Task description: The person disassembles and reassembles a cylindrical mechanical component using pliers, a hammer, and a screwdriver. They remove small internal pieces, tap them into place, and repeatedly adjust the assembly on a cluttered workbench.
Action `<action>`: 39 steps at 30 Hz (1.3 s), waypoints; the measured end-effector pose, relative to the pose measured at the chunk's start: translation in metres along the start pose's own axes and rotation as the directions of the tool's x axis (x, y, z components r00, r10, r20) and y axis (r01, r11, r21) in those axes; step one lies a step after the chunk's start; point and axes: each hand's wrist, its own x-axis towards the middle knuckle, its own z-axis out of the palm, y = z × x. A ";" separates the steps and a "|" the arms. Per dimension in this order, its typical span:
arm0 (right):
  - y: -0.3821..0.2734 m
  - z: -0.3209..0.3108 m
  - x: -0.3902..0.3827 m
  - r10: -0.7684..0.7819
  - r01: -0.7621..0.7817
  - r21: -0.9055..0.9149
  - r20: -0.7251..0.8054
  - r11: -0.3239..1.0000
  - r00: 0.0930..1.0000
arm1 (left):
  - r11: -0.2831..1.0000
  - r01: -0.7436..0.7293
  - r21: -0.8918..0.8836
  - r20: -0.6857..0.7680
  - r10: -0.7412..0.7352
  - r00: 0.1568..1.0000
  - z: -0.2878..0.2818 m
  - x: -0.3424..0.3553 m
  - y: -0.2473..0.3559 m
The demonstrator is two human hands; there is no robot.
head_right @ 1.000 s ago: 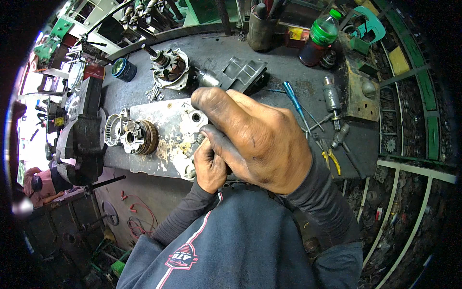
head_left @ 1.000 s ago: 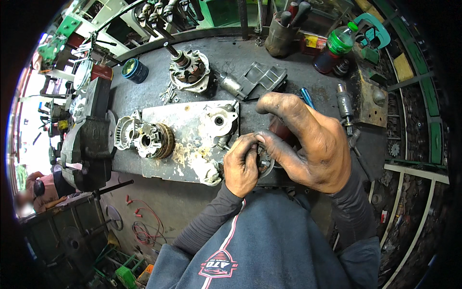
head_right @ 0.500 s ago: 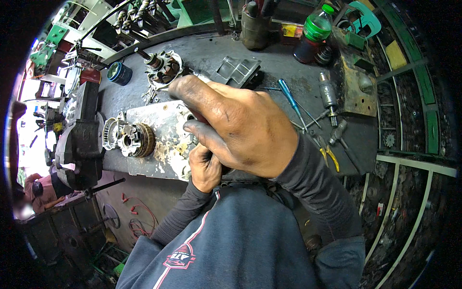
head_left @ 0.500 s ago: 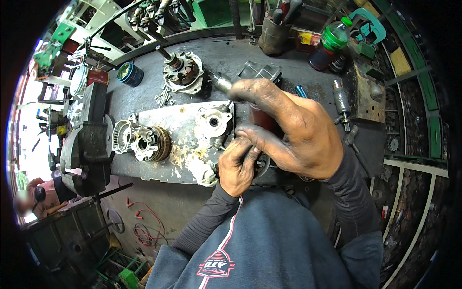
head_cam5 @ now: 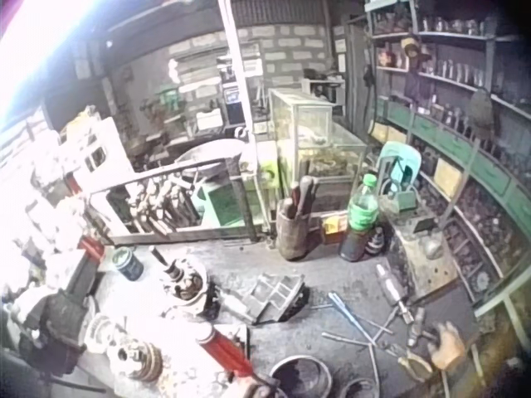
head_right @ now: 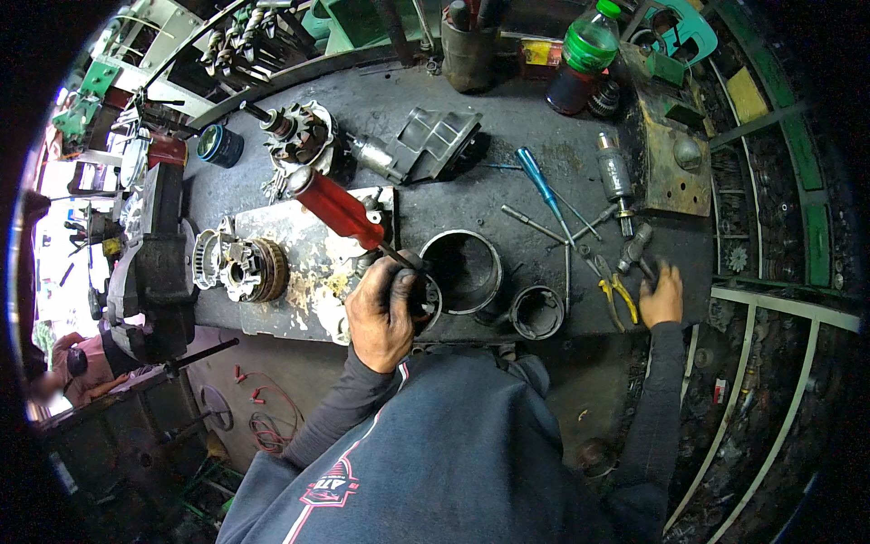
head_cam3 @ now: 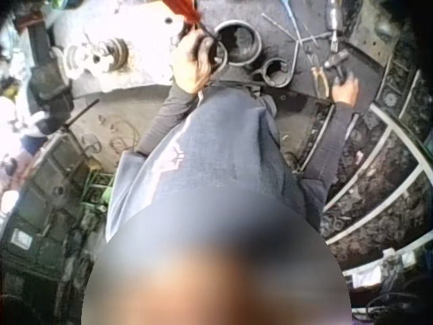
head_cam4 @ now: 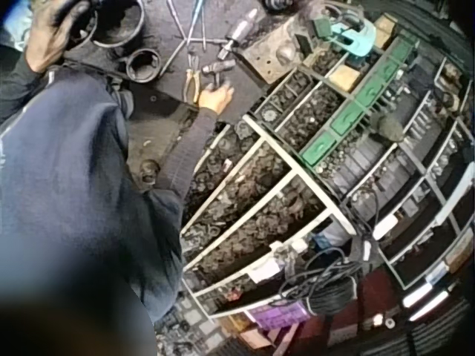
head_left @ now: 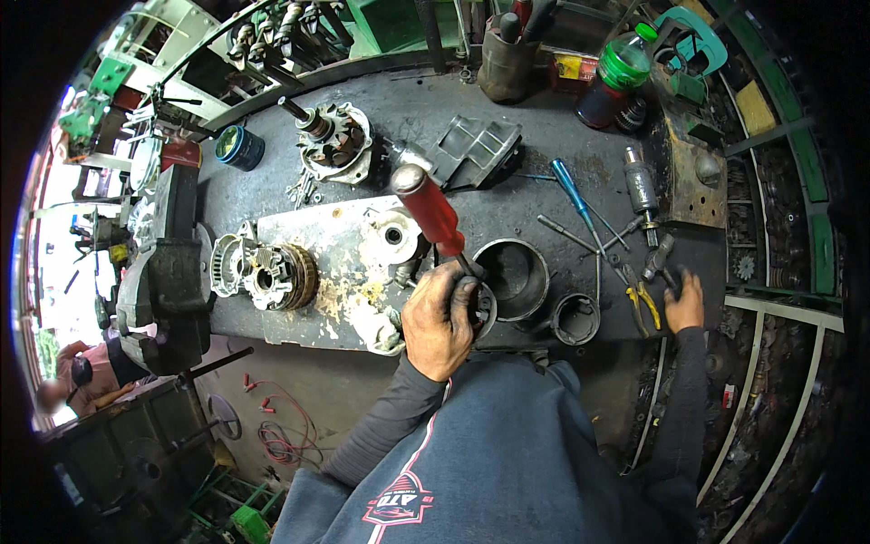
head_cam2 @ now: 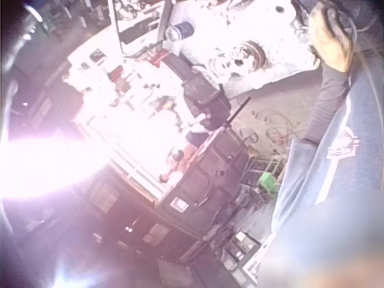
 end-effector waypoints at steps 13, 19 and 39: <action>0.003 0.006 0.019 -0.167 0.167 0.019 -0.024 0.986 0.986 | 0.998 -0.061 0.027 0.020 0.061 0.998 0.000 0.002 0.000; -0.079 -0.104 -0.026 -0.185 0.220 0.652 -0.123 0.726 0.975 | 0.995 -0.079 0.056 -0.034 0.081 0.996 0.002 0.001 -0.002; -0.315 -0.335 -0.070 -0.947 0.981 0.050 -0.255 0.190 0.196 | 0.991 -0.137 -0.008 -0.092 0.135 0.986 0.006 -0.003 -0.011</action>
